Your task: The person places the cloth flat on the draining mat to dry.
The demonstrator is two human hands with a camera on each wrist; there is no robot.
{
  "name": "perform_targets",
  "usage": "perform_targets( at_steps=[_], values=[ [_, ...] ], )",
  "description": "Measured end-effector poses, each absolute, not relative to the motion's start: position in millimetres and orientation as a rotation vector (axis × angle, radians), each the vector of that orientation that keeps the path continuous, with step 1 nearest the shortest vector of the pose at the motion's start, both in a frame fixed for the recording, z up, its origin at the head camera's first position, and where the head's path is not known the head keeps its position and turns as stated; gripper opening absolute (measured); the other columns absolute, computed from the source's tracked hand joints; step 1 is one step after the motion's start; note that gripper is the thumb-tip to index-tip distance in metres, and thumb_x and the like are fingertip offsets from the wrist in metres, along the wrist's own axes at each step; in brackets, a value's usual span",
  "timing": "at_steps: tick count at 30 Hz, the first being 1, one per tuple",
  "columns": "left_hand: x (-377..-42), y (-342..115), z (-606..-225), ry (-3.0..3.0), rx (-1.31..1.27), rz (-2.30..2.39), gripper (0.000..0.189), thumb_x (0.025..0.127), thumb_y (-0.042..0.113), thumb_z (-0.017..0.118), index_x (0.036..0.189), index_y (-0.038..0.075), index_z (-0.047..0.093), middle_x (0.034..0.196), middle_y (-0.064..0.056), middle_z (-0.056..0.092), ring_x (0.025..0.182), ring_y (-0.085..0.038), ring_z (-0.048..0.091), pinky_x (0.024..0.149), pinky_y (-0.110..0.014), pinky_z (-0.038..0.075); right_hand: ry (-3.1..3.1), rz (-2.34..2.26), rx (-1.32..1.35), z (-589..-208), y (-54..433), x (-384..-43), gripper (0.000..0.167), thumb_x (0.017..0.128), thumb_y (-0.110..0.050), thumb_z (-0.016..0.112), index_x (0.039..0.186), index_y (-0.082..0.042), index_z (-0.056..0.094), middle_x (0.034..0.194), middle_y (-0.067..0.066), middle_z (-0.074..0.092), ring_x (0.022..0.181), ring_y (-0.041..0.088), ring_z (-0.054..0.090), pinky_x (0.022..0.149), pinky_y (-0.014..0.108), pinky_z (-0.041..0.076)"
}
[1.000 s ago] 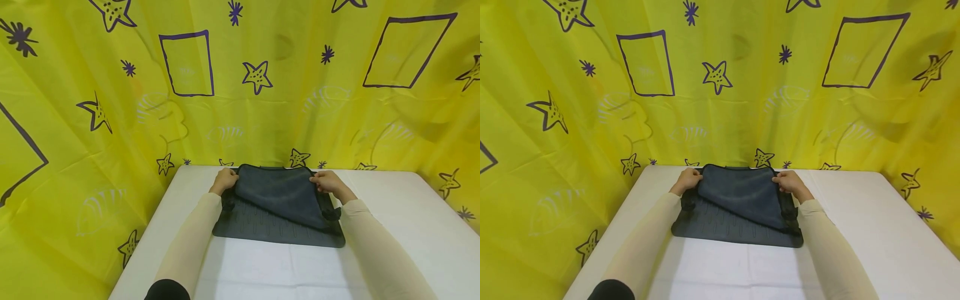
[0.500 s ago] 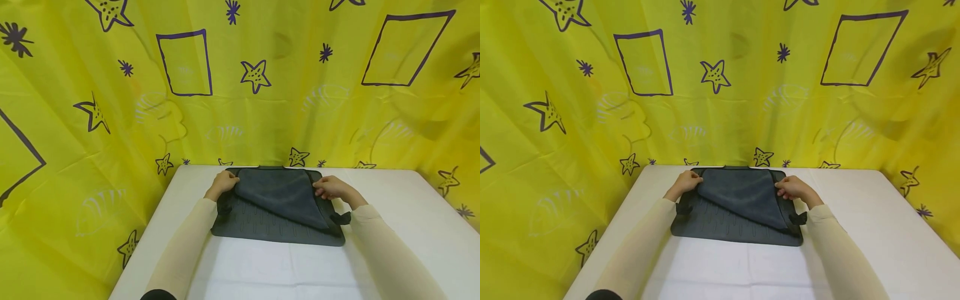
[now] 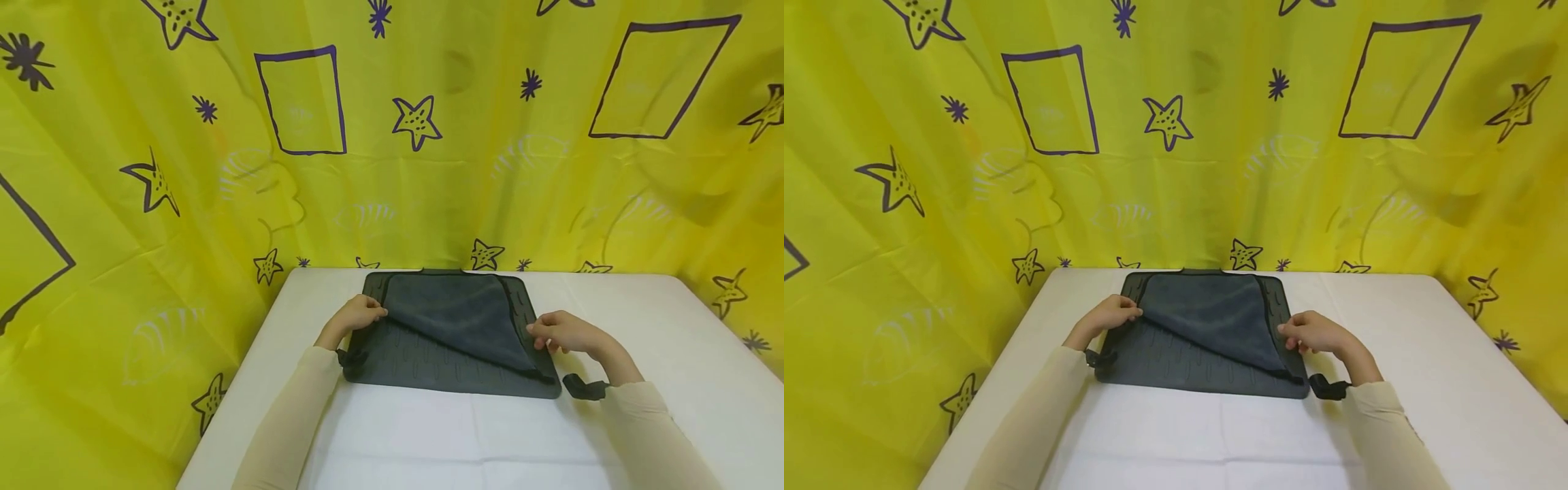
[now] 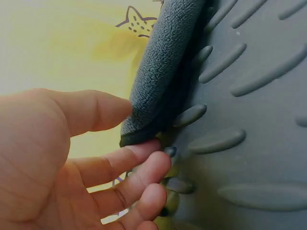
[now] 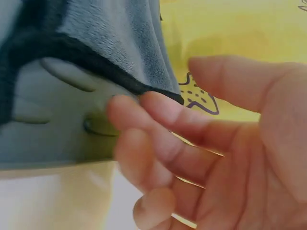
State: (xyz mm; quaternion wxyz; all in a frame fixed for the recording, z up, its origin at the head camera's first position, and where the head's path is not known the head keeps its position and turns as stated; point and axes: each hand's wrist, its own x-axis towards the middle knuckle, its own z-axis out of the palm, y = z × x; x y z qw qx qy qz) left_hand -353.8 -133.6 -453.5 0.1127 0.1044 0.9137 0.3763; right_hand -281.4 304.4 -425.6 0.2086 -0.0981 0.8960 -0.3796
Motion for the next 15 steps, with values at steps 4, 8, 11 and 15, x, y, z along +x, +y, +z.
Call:
perform_targets(
  at_steps=[4,8,11,15],
  values=[
    [-351.1,-134.8,-458.1,2.721,0.382,1.089,0.017,0.092,0.016,0.069,0.096,0.001,0.073,0.094,-0.008,0.07,0.084,-0.018,0.058,0.075,-0.031,0.049,2.471,-1.003,-0.279,-426.4,300.5,-268.7,0.03,0.105,-0.028,0.056,0.097,0.0,0.064,0.086,0.008,0.066,0.072,0.02,0.056,0.062,0.031,0.037],
    [-349.3,-131.7,-461.4,2.751,0.354,1.104,0.013,0.092,0.016,0.071,0.094,0.003,0.073,0.093,-0.008,0.071,0.084,-0.019,0.059,0.076,-0.033,0.05,2.451,-0.984,-0.285,-429.6,297.9,-261.7,0.027,0.103,-0.029,0.059,0.099,-0.002,0.062,0.083,0.008,0.066,0.068,0.02,0.058,0.062,0.031,0.04],
    [-348.0,-127.7,-464.0,2.761,0.297,1.15,0.014,0.091,0.018,0.073,0.091,0.004,0.072,0.091,-0.007,0.069,0.083,-0.019,0.058,0.074,-0.032,0.048,2.427,-1.017,-0.303,-434.0,295.9,-259.0,0.025,0.102,-0.027,0.062,0.097,-0.003,0.06,0.081,0.007,0.063,0.065,0.02,0.057,0.061,0.029,0.042],
    [-345.6,-123.7,-468.4,2.791,0.265,1.189,0.014,0.091,0.021,0.073,0.088,0.007,0.071,0.086,-0.003,0.067,0.079,-0.018,0.056,0.07,-0.031,0.044,2.384,-1.093,-0.37,-439.9,294.9,-258.1,0.023,0.1,-0.021,0.065,0.091,-0.002,0.056,0.078,0.005,0.057,0.063,0.017,0.053,0.057,0.027,0.043]
  ],
)
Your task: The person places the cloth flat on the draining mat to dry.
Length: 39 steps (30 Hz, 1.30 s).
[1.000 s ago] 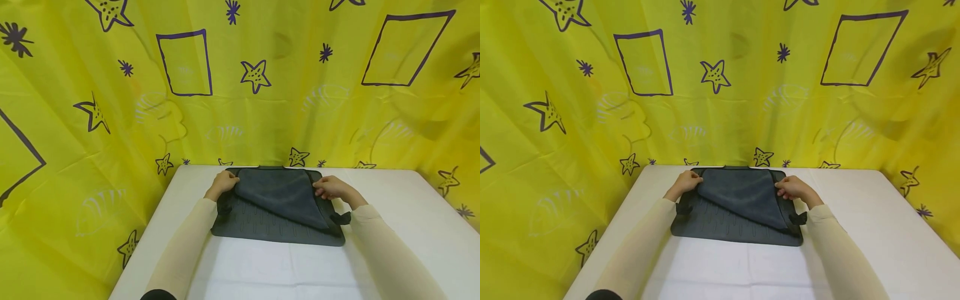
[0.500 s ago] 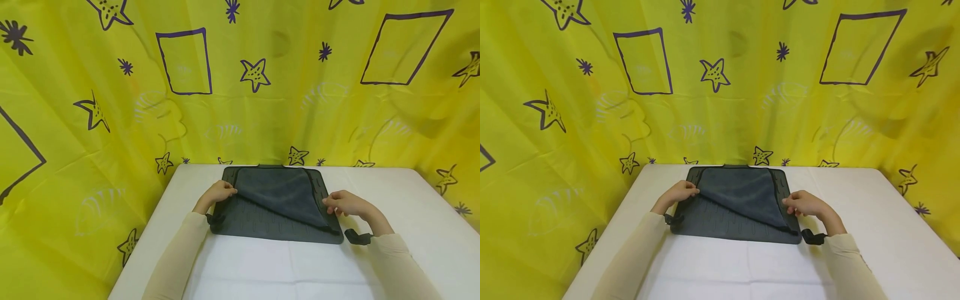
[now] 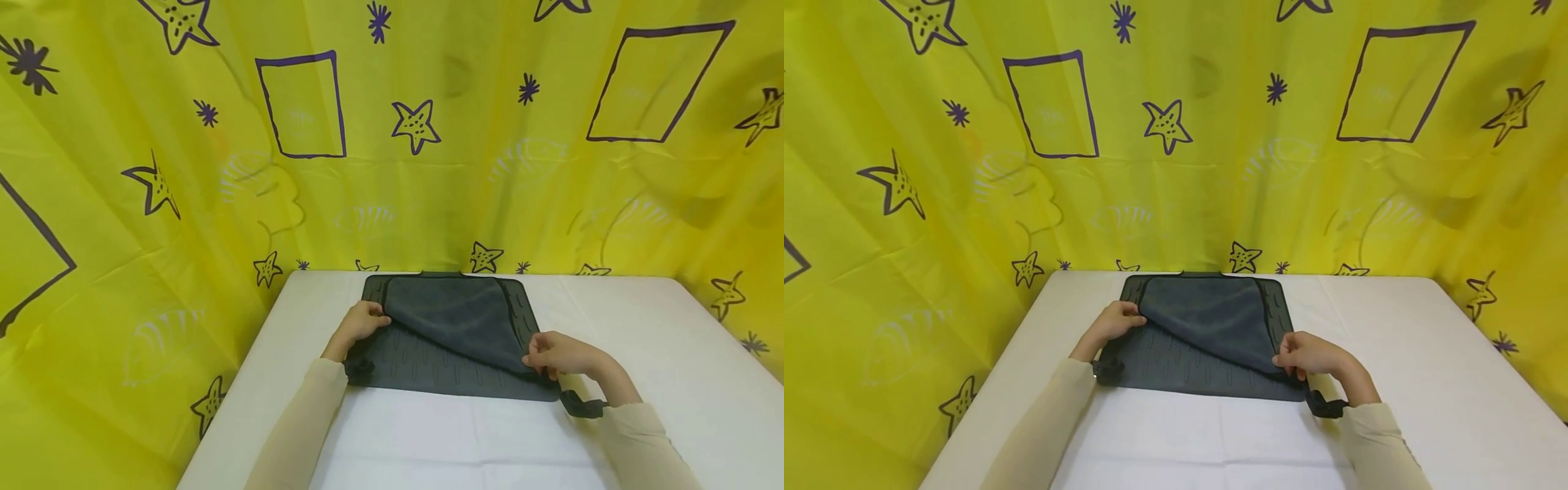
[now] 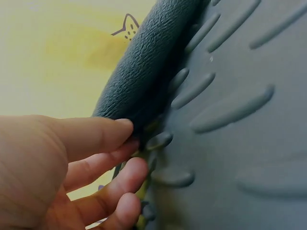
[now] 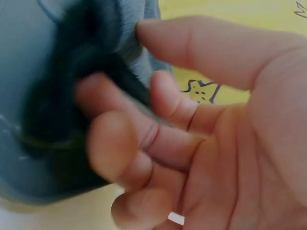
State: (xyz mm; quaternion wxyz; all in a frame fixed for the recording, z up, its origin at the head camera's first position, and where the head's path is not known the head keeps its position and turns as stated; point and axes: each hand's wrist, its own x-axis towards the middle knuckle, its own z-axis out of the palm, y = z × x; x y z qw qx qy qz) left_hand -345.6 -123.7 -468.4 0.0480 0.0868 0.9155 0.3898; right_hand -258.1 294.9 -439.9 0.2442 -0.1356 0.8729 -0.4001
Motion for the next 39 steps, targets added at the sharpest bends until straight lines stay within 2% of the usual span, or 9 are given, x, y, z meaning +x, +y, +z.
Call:
perform_targets(
  at_steps=[5,9,19,26,29,32,39],
  values=[
    [-341.8,-122.0,-471.2,2.857,0.248,1.236,0.015,0.09,0.024,0.073,0.082,0.012,0.069,0.072,0.005,0.059,0.073,-0.016,0.053,0.066,-0.031,0.037,2.325,-1.187,-0.443,-446.6,294.6,-261.8,0.021,0.097,-0.015,0.067,0.09,-0.001,0.053,0.073,0.0,0.05,0.06,0.013,0.05,0.056,0.025,0.043],
    [-340.8,-120.3,-468.3,2.819,0.255,1.357,0.014,0.092,0.022,0.073,0.083,0.011,0.069,0.069,0.005,0.055,0.07,-0.015,0.052,0.064,-0.03,0.037,2.303,-1.244,-0.456,-447.9,294.6,-264.6,0.021,0.098,-0.013,0.065,0.092,0.001,0.05,0.072,-0.001,0.047,0.06,0.012,0.047,0.056,0.025,0.041],
    [-341.9,-113.6,-459.9,2.687,0.22,1.674,0.011,0.096,0.015,0.069,0.093,0.004,0.07,0.076,-0.001,0.061,0.072,-0.014,0.053,0.064,-0.026,0.042,2.364,-1.383,-0.422,-441.6,301.4,-265.8,0.023,0.102,-0.016,0.059,0.1,0.004,0.047,0.074,0.001,0.044,0.064,0.016,0.047,0.06,0.032,0.039],
    [-343.9,-109.0,-461.5,2.501,0.203,1.871,0.011,0.099,0.012,0.063,0.094,0.002,0.065,0.089,-0.012,0.073,0.081,-0.023,0.069,0.075,-0.029,0.053,2.456,-1.477,-0.341,-440.1,299.5,-267.7,0.021,0.102,-0.017,0.06,0.107,-0.001,0.048,0.075,0.001,0.047,0.071,0.018,0.049,0.063,0.03,0.039],
    [-344.1,-108.7,-461.8,2.442,0.193,1.899,0.011,0.101,0.014,0.061,0.095,0.004,0.064,0.096,-0.016,0.074,0.085,-0.024,0.071,0.076,-0.03,0.052,2.463,-1.524,-0.315,-439.5,300.1,-267.4,0.017,0.102,-0.016,0.059,0.106,-0.002,0.05,0.075,0.001,0.047,0.071,0.017,0.049,0.063,0.03,0.039],
    [-344.0,-108.5,-461.0,2.398,0.189,1.926,0.012,0.102,0.015,0.058,0.097,0.005,0.062,0.098,-0.018,0.074,0.084,-0.02,0.072,0.076,-0.03,0.052,2.452,-1.586,-0.311,-438.7,301.0,-266.6,0.013,0.103,-0.014,0.058,0.103,-0.003,0.05,0.072,-0.002,0.046,0.066,0.014,0.048,0.061,0.031,0.04],
    [-343.8,-107.0,-459.7,2.374,0.138,1.934,0.013,0.106,0.015,0.051,0.105,0.003,0.057,0.094,-0.015,0.072,0.077,-0.014,0.07,0.074,-0.028,0.049,2.394,-1.7,-0.32,-436.4,302.0,-265.8,0.009,0.104,-0.014,0.058,0.1,-0.01,0.05,0.07,-0.005,0.046,0.064,0.012,0.047,0.061,0.033,0.038]
  ],
)
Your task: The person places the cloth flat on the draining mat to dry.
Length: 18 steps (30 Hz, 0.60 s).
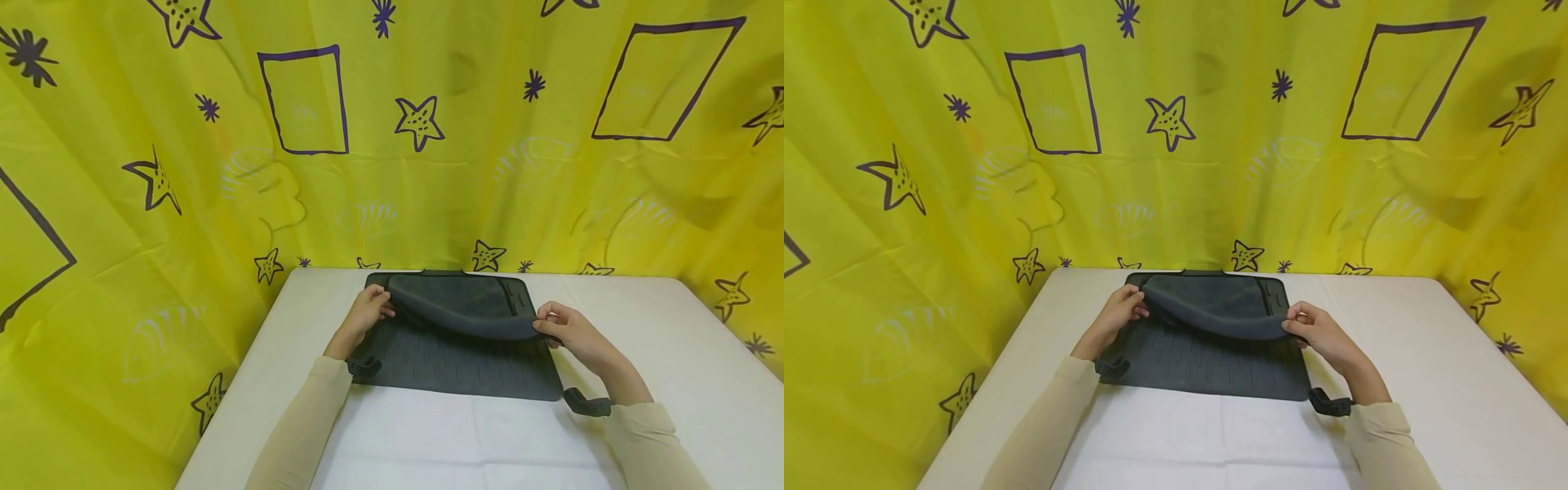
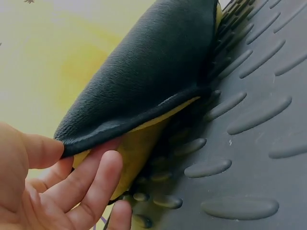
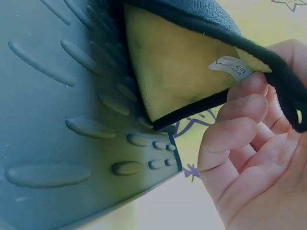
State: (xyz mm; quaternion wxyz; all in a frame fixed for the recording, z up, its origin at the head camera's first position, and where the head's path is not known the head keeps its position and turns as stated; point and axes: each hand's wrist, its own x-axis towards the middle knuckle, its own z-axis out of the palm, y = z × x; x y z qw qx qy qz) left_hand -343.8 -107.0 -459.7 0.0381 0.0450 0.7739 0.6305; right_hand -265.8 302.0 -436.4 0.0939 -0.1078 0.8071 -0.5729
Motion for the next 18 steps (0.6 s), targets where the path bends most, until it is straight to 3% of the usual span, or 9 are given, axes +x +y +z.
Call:
perform_targets(
  at_steps=[6,8,11,12,15,18],
  values=[
    [-342.3,-106.0,-459.8,2.447,0.11,1.853,0.016,0.105,0.018,0.054,0.108,0.003,0.059,0.089,-0.01,0.068,0.072,-0.015,0.067,0.072,-0.028,0.048,2.394,-1.696,-0.305,-435.6,302.5,-266.5,0.013,0.103,-0.016,0.061,0.102,-0.008,0.05,0.071,-0.006,0.047,0.064,0.012,0.047,0.062,0.033,0.039],
    [-341.1,-106.9,-460.7,2.508,0.154,1.714,0.022,0.104,0.022,0.056,0.11,0.0,0.06,0.087,-0.01,0.068,0.071,-0.015,0.066,0.075,-0.03,0.048,2.418,-1.632,-0.291,-436.0,303.2,-266.8,0.019,0.102,-0.019,0.063,0.106,-0.005,0.05,0.072,-0.005,0.05,0.067,0.013,0.049,0.064,0.031,0.042],
    [-339.2,-109.9,-462.0,2.592,0.25,1.415,0.041,0.102,0.031,0.061,0.126,-0.004,0.06,0.088,-0.012,0.069,0.073,-0.017,0.066,0.083,-0.036,0.05,2.445,-1.49,-0.261,-437.1,303.7,-266.8,0.028,0.1,-0.022,0.065,0.111,-0.002,0.049,0.078,-0.001,0.055,0.075,0.014,0.052,0.07,0.031,0.045],
    [-338.8,-110.9,-462.0,2.607,0.283,1.32,0.051,0.101,0.034,0.063,0.133,-0.005,0.058,0.09,-0.013,0.069,0.076,-0.018,0.066,0.087,-0.038,0.051,2.442,-1.452,-0.252,-437.9,303.4,-266.7,0.03,0.1,-0.023,0.066,0.112,-0.002,0.049,0.079,0.001,0.056,0.078,0.014,0.054,0.071,0.032,0.046],
    [-335.2,-113.5,-457.3,2.602,0.366,1.145,0.076,0.095,0.039,0.071,0.148,-0.009,0.045,0.115,-0.022,0.07,0.089,-0.022,0.068,0.099,-0.046,0.051,2.432,-1.347,-0.227,-438.9,302.2,-266.0,0.037,0.099,-0.025,0.067,0.118,0.001,0.049,0.088,0.005,0.061,0.089,0.018,0.057,0.078,0.035,0.049],
    [-333.0,-115.3,-453.2,2.589,0.438,1.097,0.066,0.09,0.034,0.076,0.137,-0.009,0.056,0.121,-0.022,0.068,0.092,-0.023,0.067,0.096,-0.046,0.054,2.439,-1.27,-0.196,-438.5,302.1,-264.8,0.045,0.098,-0.027,0.067,0.126,0.006,0.052,0.102,0.011,0.065,0.099,0.024,0.06,0.086,0.041,0.054]
  ],
)
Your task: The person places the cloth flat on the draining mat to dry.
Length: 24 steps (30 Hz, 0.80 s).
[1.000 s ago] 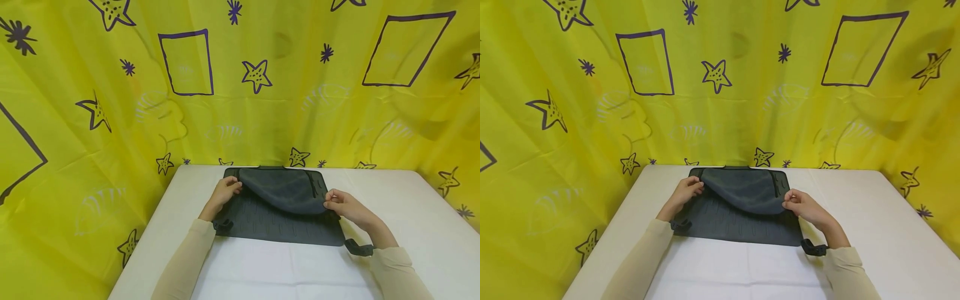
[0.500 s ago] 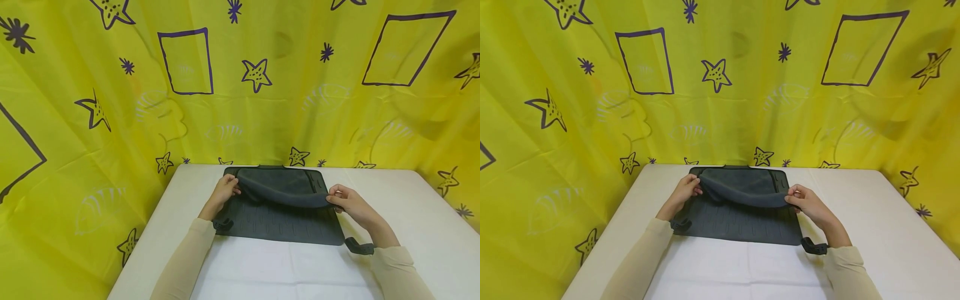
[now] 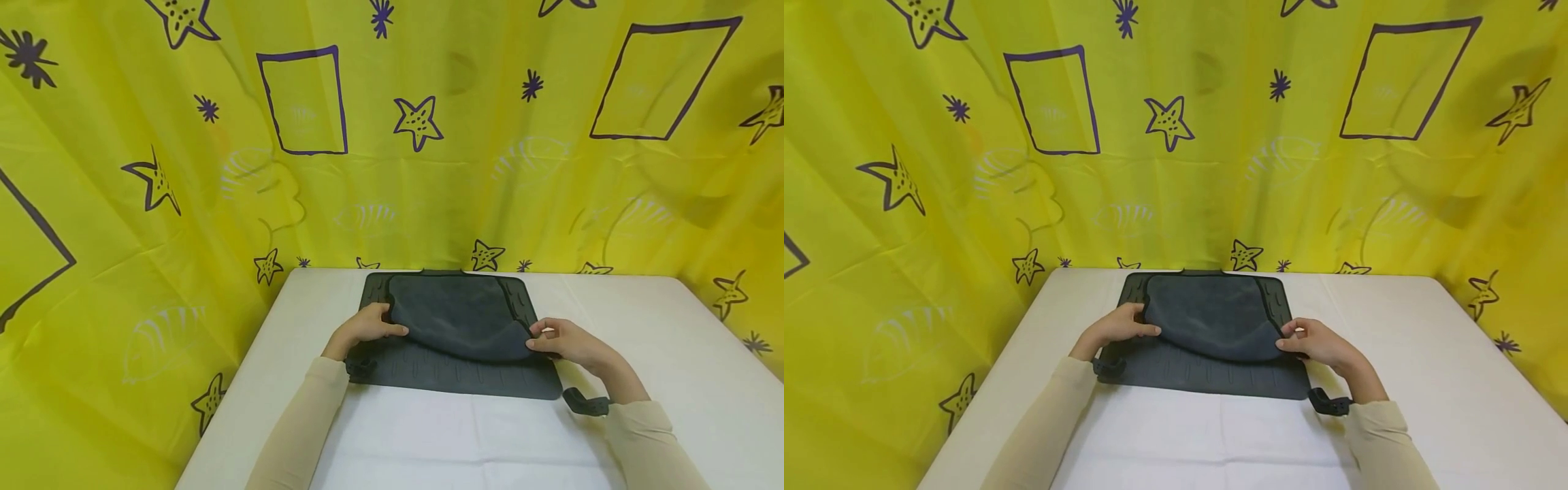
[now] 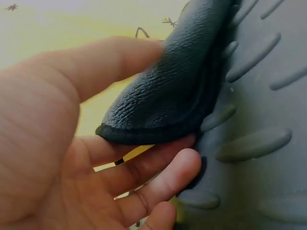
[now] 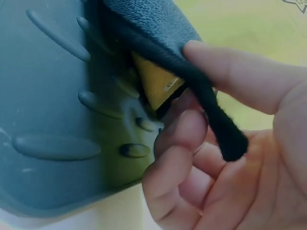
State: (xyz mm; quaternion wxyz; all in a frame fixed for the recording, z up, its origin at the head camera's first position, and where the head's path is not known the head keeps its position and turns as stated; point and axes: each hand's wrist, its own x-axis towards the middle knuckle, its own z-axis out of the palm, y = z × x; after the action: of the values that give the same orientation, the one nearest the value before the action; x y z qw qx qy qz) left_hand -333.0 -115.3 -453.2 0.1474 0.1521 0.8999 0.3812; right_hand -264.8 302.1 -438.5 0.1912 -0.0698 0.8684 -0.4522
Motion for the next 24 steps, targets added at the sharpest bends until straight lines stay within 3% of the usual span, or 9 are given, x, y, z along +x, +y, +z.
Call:
perform_targets(
  at_steps=[2,4,7,12,19,24],
  values=[
    [-332.8,-115.7,-452.5,2.609,0.489,1.09,0.041,0.088,0.026,0.077,0.113,-0.005,0.067,0.103,-0.015,0.07,0.083,-0.02,0.064,0.081,-0.039,0.056,2.459,-1.217,-0.194,-438.4,302.9,-264.4,0.047,0.099,-0.028,0.067,0.126,0.009,0.054,0.108,0.012,0.065,0.104,0.027,0.06,0.089,0.043,0.055],
    [-333.7,-115.0,-454.0,2.652,0.509,1.083,0.017,0.088,0.02,0.075,0.088,0.005,0.067,0.079,-0.006,0.064,0.07,-0.016,0.057,0.065,-0.031,0.05,2.465,-1.19,-0.185,-438.9,303.2,-264.9,0.042,0.098,-0.028,0.068,0.119,0.008,0.059,0.104,0.01,0.064,0.102,0.025,0.059,0.087,0.041,0.054],
    [-335.3,-114.0,-456.9,2.721,0.499,1.062,0.02,0.087,0.016,0.072,0.072,0.011,0.06,0.066,0.004,0.051,0.062,-0.012,0.049,0.057,-0.025,0.039,2.464,-1.183,-0.2,-441.2,302.8,-266.0,0.029,0.098,-0.027,0.068,0.102,0.002,0.062,0.089,0.004,0.057,0.09,0.02,0.053,0.077,0.034,0.048],
    [-338.0,-114.1,-461.2,2.731,0.406,1.126,0.021,0.091,0.016,0.072,0.073,0.009,0.063,0.068,0.002,0.055,0.062,-0.013,0.05,0.057,-0.025,0.038,2.447,-1.216,-0.268,-444.0,303.2,-265.0,0.029,0.099,-0.026,0.066,0.09,0.0,0.057,0.075,-0.001,0.043,0.075,0.014,0.044,0.064,0.029,0.036],
    [-337.7,-117.1,-454.3,2.643,0.325,1.396,0.016,0.094,0.017,0.07,0.082,0.007,0.068,0.072,-0.004,0.065,0.07,-0.016,0.058,0.061,-0.026,0.04,2.427,-1.192,-0.374,-441.2,307.5,-265.4,0.037,0.101,-0.026,0.063,0.09,0.009,0.056,0.072,-0.001,0.041,0.067,0.011,0.045,0.061,0.026,0.038],
    [-336.7,-118.4,-447.8,2.567,0.243,1.543,0.017,0.097,0.019,0.068,0.087,0.005,0.069,0.082,-0.008,0.071,0.077,-0.018,0.068,0.068,-0.028,0.048,2.391,-1.222,-0.428,-438.6,308.9,-265.0,0.04,0.103,-0.024,0.061,0.087,0.012,0.052,0.067,-0.001,0.04,0.061,0.011,0.042,0.056,0.026,0.035]
  ],
)
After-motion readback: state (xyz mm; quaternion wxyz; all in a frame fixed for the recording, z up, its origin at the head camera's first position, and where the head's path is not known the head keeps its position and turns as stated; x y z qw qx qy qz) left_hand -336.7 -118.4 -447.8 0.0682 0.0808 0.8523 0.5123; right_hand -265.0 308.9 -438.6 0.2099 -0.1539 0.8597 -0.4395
